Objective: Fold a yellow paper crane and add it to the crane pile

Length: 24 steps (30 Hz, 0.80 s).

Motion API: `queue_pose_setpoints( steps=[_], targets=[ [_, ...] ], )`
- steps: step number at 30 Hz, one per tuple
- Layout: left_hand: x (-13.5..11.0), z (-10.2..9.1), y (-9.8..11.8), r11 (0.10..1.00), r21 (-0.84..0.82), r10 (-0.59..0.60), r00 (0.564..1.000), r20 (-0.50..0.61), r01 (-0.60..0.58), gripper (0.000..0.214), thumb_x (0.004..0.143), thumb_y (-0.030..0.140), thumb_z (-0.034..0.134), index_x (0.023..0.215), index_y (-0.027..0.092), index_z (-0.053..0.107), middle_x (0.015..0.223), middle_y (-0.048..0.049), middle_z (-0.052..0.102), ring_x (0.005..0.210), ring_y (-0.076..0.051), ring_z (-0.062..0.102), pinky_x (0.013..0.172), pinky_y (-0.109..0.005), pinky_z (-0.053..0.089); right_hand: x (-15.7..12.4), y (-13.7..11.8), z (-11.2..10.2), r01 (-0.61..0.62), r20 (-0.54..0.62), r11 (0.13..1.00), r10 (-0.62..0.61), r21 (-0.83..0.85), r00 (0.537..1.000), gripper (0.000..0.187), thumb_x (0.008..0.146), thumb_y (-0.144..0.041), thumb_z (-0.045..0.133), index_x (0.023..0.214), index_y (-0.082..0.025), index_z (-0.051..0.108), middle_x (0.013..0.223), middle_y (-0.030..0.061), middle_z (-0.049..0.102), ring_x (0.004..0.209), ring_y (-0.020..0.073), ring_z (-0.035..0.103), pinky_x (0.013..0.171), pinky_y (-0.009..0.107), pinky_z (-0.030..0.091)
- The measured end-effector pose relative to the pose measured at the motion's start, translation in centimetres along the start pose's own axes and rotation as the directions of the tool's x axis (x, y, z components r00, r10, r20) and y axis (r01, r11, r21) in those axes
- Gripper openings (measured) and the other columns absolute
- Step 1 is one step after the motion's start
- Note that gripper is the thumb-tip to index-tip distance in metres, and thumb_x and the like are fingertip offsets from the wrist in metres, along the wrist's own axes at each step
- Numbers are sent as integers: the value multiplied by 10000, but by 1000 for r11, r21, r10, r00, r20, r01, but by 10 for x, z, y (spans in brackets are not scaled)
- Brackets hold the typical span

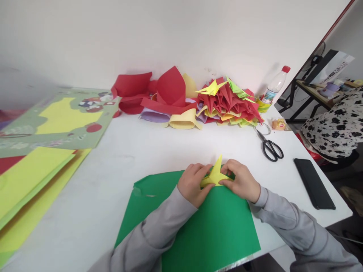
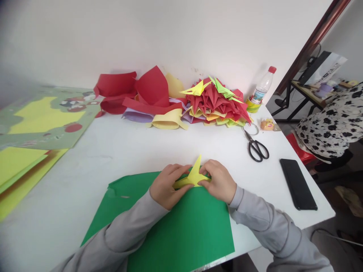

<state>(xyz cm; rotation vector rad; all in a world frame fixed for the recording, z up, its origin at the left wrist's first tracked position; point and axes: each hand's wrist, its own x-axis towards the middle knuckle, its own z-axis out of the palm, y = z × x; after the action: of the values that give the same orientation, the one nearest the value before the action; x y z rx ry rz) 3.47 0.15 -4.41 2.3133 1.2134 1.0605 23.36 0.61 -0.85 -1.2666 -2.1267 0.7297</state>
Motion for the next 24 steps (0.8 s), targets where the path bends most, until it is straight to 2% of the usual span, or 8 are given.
queue_pose_setpoints(
  steps=[4, 8, 11, 13, 17, 21, 24],
  targets=[
    [2, -4, 5, 992, 66, 110, 991, -75, -105, 237, 802, 204, 574, 1023, 151, 642, 864, -93, 641, 769, -219, 585, 674, -347, 517, -3, 0, -1, 114, -38, 991, -117, -77, 992, 212, 719, -126, 697, 803, -200, 517, 767, 0, 525, 707, 158, 481, 651, 277, 393],
    [4, -7, 12, 976, 123, 198, 968, -155, -179, 192, 838, 176, 540, 1014, 147, 610, 826, -85, 640, 734, -204, 587, 641, -323, 523, -5, 2, -1, 244, -46, 961, -252, -131, 967, 125, 816, -175, 599, 802, -205, 478, 764, 21, 519, 726, 179, 480, 646, 289, 392],
    [3, -8, 16, 963, 156, 245, 955, -168, -219, 170, 846, 150, 528, 1009, 158, 571, 811, -78, 649, 712, -198, 586, 630, -313, 525, -6, 2, -2, 354, -12, 926, -359, -134, 933, 123, 877, -177, 505, 776, -216, 447, 723, 16, 512, 695, 176, 481, 632, 288, 399],
    [0, -8, 16, 965, 165, 229, 960, -161, -203, 181, 836, 132, 513, 1011, 168, 542, 812, -73, 657, 709, -198, 599, 635, -314, 530, -7, 1, -2, 398, 14, 909, -399, -120, 917, 144, 898, -158, 455, 768, -218, 441, 736, 28, 541, 704, 176, 504, 645, 288, 422],
    [-4, -9, 16, 965, 190, 210, 965, -160, -179, 213, 829, 127, 480, 1032, 180, 514, 860, -83, 675, 778, -215, 650, 677, -326, 546, -8, 1, -3, 400, 46, 913, -397, -84, 917, 146, 912, -140, 425, 791, -209, 468, 936, 93, 628, 845, 183, 577, 734, 299, 487],
    [-3, -13, 21, 962, 164, 246, 956, -159, -220, 179, 859, 122, 510, 1034, 156, 523, 882, -113, 653, 785, -209, 628, 674, -320, 548, -8, 3, -4, 385, 97, 918, -377, -96, 921, 114, 929, -178, 444, 829, -209, 489, 841, 74, 647, 807, 189, 595, 720, 308, 507],
    [-2, -14, 23, 957, 132, 277, 950, -141, -259, 151, 862, 99, 520, 996, 158, 551, 856, -94, 614, 737, -181, 586, 624, -297, 528, -9, 4, -4, 362, 112, 926, -350, -107, 930, 80, 928, -192, 459, 870, -206, 513, 834, 70, 646, 813, 191, 603, 726, 315, 514]
  ],
)
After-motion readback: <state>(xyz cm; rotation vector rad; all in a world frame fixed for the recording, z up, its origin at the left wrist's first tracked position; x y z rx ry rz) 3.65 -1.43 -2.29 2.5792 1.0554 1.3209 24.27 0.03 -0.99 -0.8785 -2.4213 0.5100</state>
